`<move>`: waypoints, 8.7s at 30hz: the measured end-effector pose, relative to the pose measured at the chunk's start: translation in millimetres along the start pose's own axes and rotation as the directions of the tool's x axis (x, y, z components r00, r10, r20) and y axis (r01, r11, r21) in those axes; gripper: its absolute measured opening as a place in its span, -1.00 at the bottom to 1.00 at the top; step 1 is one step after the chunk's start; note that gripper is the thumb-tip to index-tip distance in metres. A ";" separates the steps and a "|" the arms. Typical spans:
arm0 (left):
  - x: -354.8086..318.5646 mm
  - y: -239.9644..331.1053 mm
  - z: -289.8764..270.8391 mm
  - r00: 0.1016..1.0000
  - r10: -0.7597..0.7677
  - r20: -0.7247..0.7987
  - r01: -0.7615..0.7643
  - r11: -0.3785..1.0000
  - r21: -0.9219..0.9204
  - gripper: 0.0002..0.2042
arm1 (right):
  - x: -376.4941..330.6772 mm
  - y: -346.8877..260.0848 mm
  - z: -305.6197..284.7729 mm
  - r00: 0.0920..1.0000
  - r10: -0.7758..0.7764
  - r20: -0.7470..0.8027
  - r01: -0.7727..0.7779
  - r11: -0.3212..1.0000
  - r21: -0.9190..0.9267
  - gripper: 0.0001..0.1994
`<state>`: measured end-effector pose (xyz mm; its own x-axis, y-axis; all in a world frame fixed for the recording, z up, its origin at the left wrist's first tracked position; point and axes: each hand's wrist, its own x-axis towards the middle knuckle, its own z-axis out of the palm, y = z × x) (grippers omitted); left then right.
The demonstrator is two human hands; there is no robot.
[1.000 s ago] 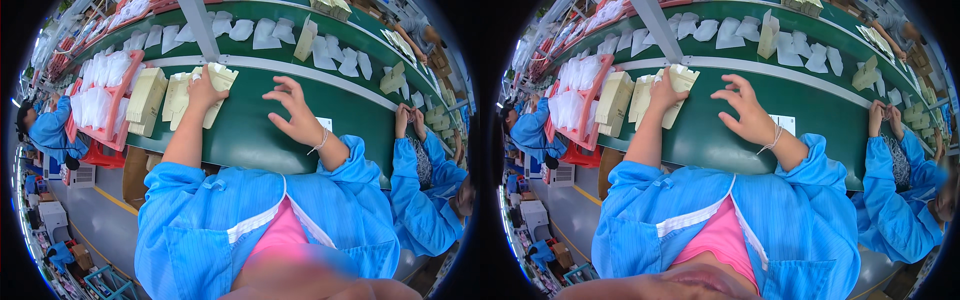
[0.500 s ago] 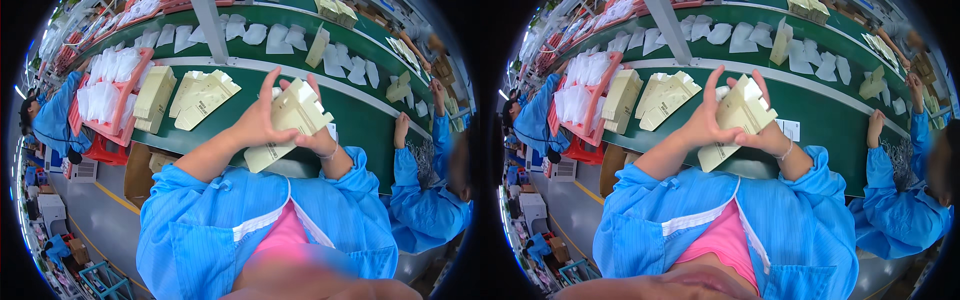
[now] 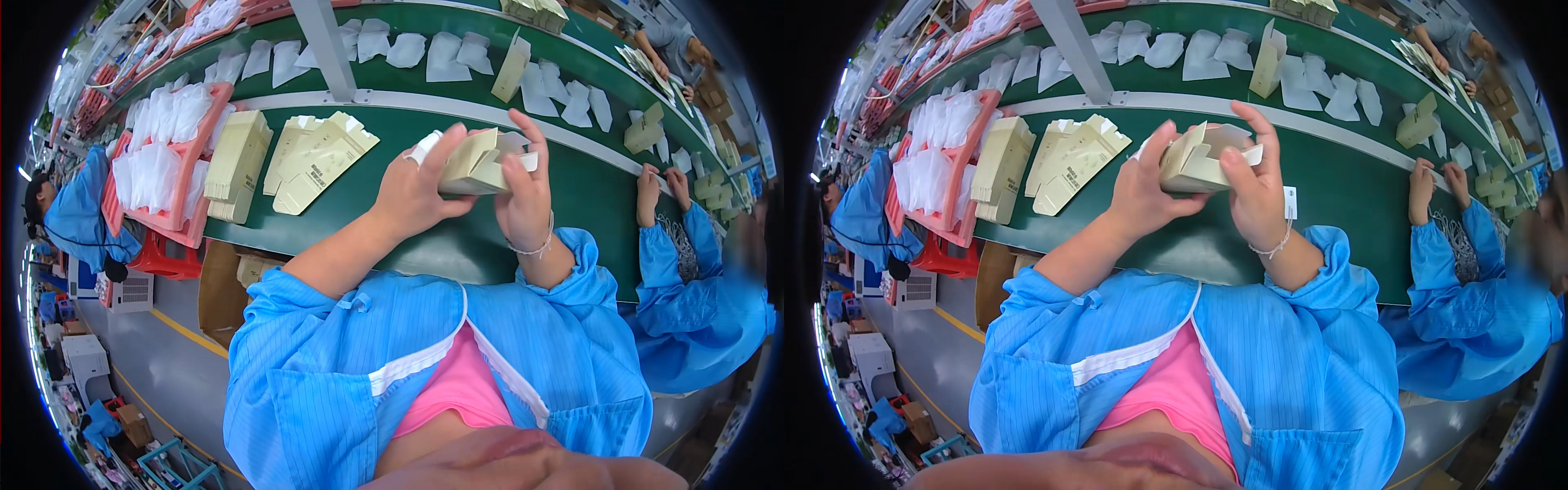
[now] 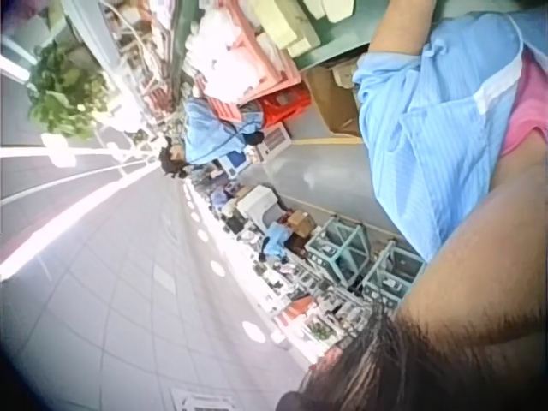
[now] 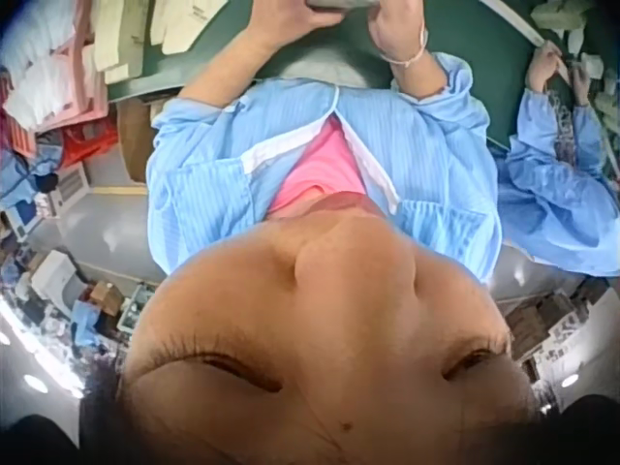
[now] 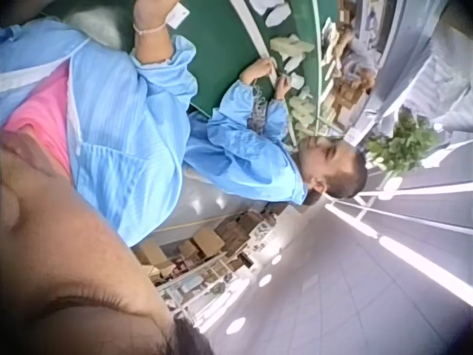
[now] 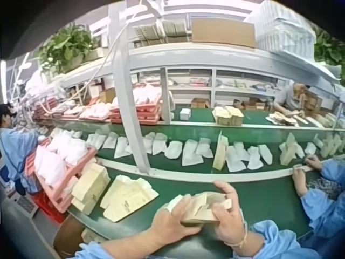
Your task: The person folds flat packaging boxes into shape, inserts paper leaflets into each box, and places the assembled boxes onto the conveyor belt.
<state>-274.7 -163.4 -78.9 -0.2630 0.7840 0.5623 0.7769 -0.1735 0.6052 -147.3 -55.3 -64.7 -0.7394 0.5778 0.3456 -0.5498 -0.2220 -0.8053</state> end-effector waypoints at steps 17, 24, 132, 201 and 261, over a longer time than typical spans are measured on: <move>2.7 -2.3 5.3 0.965 0.230 -0.124 -0.224 0.973 0.061 -0.06 | 8.0 -21.0 -18.6 0.943 0.002 0.332 0.148 0.892 -0.426 -0.73; 13.1 1.0 1.3 0.929 0.371 -0.002 -0.358 0.896 0.261 0.06 | 3.0 -20.4 -18.4 0.990 0.086 0.115 -0.035 0.919 -0.392 -0.69; 2.8 -43.2 16.4 0.732 -0.453 0.509 0.677 0.404 -0.616 -0.39 | -21.6 11.4 -132.2 0.976 -0.191 0.105 0.102 -0.025 -0.994 -0.81; -12.6 -153.7 -105.2 0.823 -0.536 0.185 0.373 0.758 0.535 -0.02 | 89.3 -20.9 -234.4 0.750 -0.638 0.173 -0.021 -0.284 -0.959 -0.55; -4.7 -9.9 0.6 0.939 0.340 -0.053 -0.344 0.930 -0.131 0.02 | -7.6 9.8 -8.5 0.960 0.138 0.242 -0.112 0.987 -0.117 -0.53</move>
<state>-280.8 -165.0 -87.8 -0.0130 0.6457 0.7635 0.7380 -0.5090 0.4430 -143.8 -55.2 -79.2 -0.8801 0.3342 0.3374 -0.4141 -0.1924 -0.8897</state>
